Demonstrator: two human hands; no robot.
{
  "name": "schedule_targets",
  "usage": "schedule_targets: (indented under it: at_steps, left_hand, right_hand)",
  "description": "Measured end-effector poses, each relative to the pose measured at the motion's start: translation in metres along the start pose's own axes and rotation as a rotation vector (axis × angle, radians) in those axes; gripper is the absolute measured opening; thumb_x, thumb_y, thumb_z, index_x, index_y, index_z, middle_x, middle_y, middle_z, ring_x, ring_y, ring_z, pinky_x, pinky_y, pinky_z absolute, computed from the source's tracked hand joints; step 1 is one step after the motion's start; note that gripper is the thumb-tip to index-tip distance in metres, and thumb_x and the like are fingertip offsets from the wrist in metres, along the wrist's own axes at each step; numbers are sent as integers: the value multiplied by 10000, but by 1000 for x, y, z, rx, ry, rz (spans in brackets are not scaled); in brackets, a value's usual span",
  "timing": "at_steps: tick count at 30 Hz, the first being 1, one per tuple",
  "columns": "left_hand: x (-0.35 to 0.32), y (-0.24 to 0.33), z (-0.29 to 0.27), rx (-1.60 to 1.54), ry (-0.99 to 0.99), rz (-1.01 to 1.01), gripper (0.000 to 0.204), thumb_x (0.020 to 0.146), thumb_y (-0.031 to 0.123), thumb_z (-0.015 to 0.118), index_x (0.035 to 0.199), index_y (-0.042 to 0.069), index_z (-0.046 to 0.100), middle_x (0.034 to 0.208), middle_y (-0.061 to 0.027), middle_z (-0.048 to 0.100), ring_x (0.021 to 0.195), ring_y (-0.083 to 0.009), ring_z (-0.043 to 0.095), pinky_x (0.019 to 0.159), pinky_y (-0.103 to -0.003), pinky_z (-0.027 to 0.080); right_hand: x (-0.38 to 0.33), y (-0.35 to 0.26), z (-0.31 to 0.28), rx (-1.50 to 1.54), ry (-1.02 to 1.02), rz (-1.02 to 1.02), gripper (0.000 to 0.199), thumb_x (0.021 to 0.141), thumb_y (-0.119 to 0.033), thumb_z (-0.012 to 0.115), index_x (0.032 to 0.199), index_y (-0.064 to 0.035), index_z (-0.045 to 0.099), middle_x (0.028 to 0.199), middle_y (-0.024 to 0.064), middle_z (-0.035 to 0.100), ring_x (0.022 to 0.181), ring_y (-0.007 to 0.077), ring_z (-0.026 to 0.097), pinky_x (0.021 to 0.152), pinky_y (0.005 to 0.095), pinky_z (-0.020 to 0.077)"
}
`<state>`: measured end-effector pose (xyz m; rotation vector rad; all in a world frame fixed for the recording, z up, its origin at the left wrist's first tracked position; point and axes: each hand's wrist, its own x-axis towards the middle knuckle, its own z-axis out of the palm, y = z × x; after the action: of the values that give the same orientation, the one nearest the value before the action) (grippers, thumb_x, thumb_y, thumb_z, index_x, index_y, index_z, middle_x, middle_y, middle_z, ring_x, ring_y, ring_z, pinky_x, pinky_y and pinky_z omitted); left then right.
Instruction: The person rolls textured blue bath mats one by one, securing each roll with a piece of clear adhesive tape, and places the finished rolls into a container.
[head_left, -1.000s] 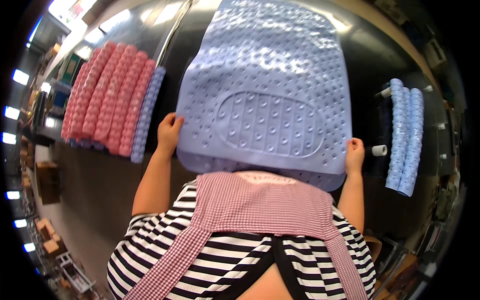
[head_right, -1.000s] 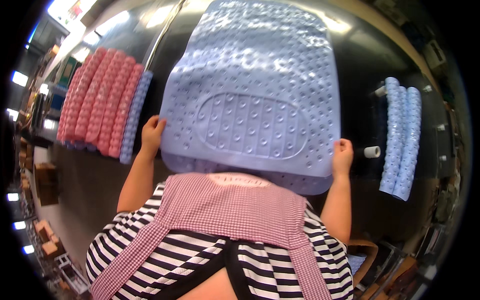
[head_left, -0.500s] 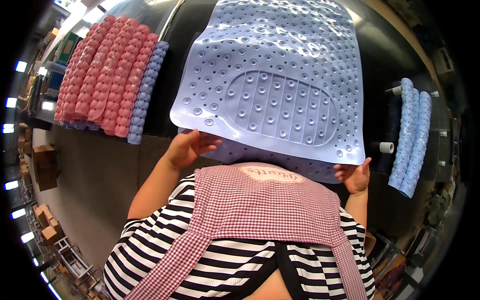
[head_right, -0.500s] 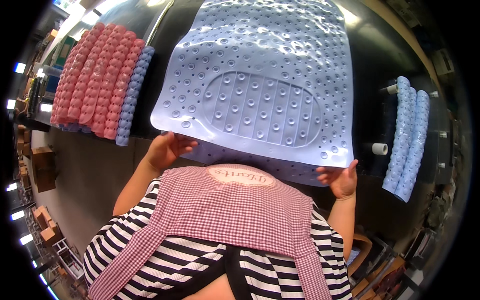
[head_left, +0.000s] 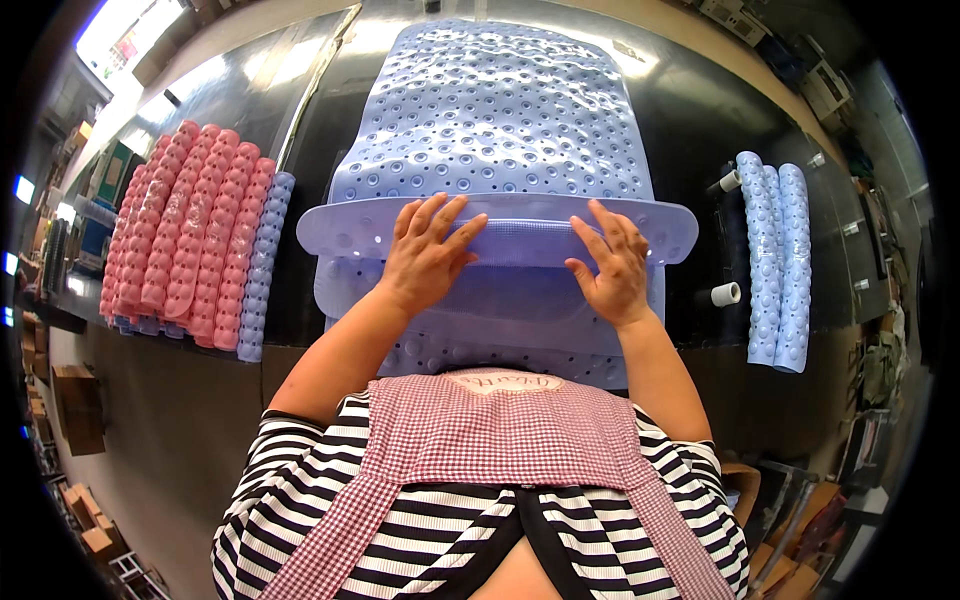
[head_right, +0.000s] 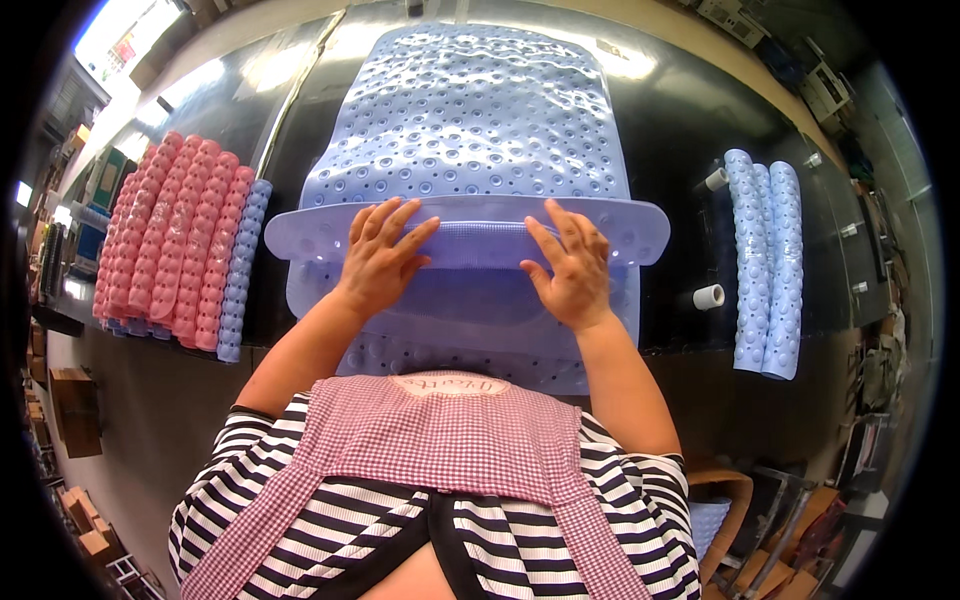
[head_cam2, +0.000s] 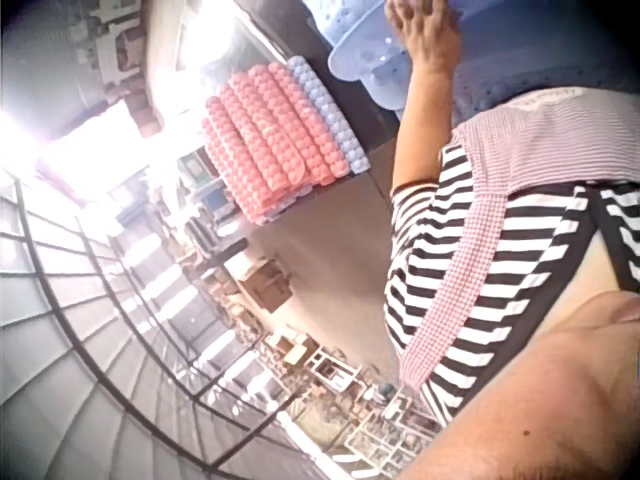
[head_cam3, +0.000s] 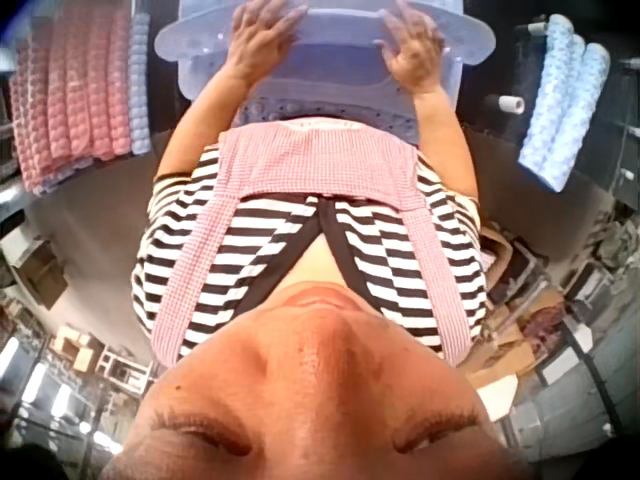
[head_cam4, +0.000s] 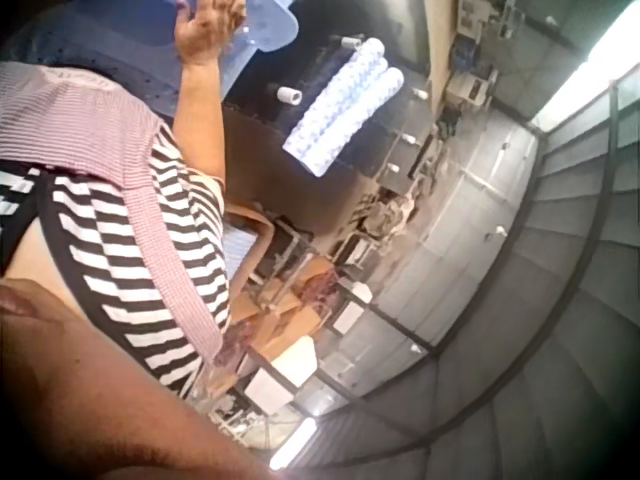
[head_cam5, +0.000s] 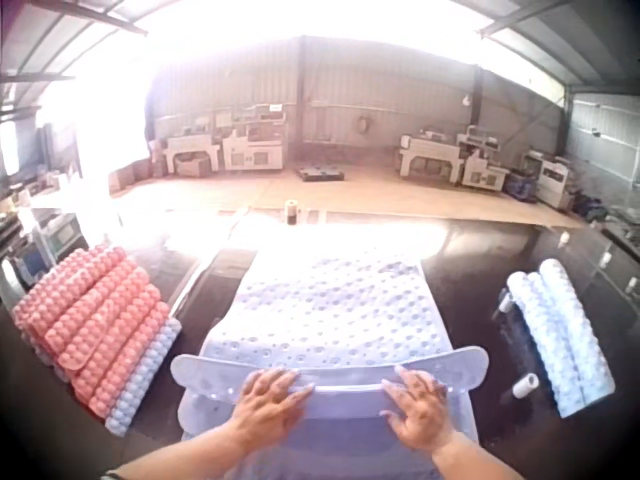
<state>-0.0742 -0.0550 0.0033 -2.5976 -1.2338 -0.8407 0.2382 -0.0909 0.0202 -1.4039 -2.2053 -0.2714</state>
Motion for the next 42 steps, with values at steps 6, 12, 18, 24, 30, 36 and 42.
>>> schedule_targets:
  at_steps: [6,12,18,24,30,36,42]
  left_hand:
    - [-19,7,5,-134,-135,-59,556,780,278,817,1291,146,643,1341,0,607,1302,-249,533,1169,-482,309]
    - [-60,33,2,-100,-75,-93,512,707,230,854,1199,215,710,1141,-10,614,1127,-260,565,987,-453,390]
    - [-80,40,7,-150,-75,-154,468,724,223,840,1179,248,732,1108,-1,606,1081,-261,553,960,-437,396]
    - [-85,41,6,-78,-54,-271,454,736,257,833,1181,252,741,1106,1,605,1089,-253,538,984,-446,372]
    - [-91,43,13,-104,36,-319,344,798,313,800,1123,206,757,1020,-6,605,1022,-239,552,930,-434,376]
    - [-73,31,8,-114,-99,-256,219,883,343,729,972,144,717,932,-30,604,938,-270,573,849,-412,404]
    - [-28,22,4,-106,-446,-451,351,944,419,670,885,79,609,901,-115,664,909,-359,632,793,-483,470]
  right_hand:
    - [-22,-9,15,91,-61,-10,492,896,-360,722,1336,-151,653,1249,57,551,1217,280,483,1060,449,346]
    - [-69,-42,27,13,24,22,481,758,-253,806,1222,-172,707,1167,59,509,1152,277,470,1022,447,354]
    - [-89,-50,33,-38,75,53,455,720,-225,828,1161,-184,723,1119,28,573,1126,231,541,1050,443,344]
    - [-100,-50,40,-6,33,185,448,739,-207,832,1178,-226,744,1130,25,587,1118,244,548,1040,447,361]
    - [-97,-51,35,134,52,293,396,723,-297,858,1100,-211,773,1088,24,584,1085,259,550,989,439,381]
    - [-86,-34,22,249,-80,283,331,773,-393,827,990,-151,769,946,41,612,947,270,562,875,420,417]
    - [-45,-5,22,540,-442,598,329,839,-363,826,967,-75,733,768,64,636,737,259,627,688,384,492]
